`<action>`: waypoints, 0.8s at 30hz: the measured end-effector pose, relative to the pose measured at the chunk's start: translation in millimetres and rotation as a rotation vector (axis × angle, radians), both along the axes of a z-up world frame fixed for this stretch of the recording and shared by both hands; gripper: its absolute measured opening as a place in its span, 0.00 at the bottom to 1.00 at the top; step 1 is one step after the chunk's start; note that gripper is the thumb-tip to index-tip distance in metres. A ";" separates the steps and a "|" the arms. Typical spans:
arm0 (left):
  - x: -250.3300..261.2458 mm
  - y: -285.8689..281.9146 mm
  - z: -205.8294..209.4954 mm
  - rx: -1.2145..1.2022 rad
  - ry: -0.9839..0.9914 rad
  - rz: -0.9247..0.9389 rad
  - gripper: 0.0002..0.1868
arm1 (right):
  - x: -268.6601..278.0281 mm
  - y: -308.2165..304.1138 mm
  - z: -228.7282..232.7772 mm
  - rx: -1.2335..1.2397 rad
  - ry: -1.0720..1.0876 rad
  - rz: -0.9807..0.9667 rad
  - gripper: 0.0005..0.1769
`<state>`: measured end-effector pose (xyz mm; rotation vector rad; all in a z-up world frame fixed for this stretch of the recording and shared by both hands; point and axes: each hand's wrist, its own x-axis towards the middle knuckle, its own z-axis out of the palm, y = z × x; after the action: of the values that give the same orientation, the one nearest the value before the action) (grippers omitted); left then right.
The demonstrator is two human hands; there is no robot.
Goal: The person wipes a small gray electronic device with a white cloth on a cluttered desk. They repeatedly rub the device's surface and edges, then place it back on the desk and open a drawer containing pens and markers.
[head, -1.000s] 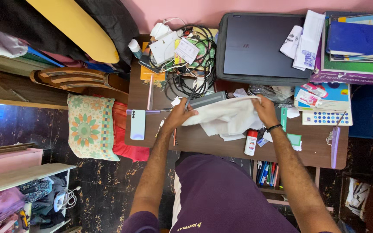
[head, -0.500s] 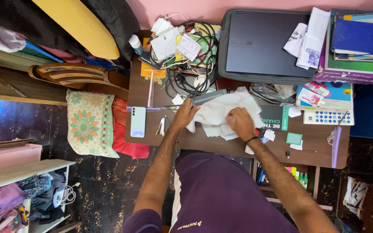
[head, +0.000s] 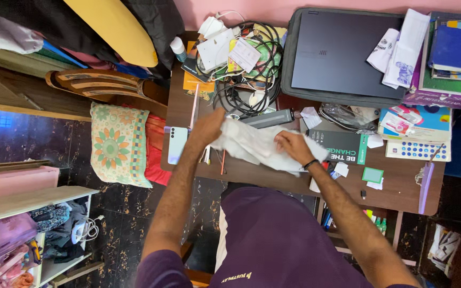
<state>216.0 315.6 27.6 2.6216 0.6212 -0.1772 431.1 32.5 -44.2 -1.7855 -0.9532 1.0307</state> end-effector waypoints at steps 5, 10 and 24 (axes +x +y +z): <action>10.7 7.6 9.3 -0.104 -0.008 0.042 0.23 | 6.6 14.3 32.8 -0.029 -0.182 0.110 0.24; 32.9 -19.6 27.2 -0.281 -0.069 0.050 0.33 | -51.1 29.8 40.5 0.059 -0.454 0.307 0.45; 14.5 -5.8 56.6 0.068 0.040 0.071 0.27 | 49.6 3.5 -0.3 0.128 -0.110 0.078 0.13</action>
<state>230.4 309.8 84.1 2.6621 0.7452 -0.1903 480.6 36.1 -44.5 -1.7244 -1.1386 0.9062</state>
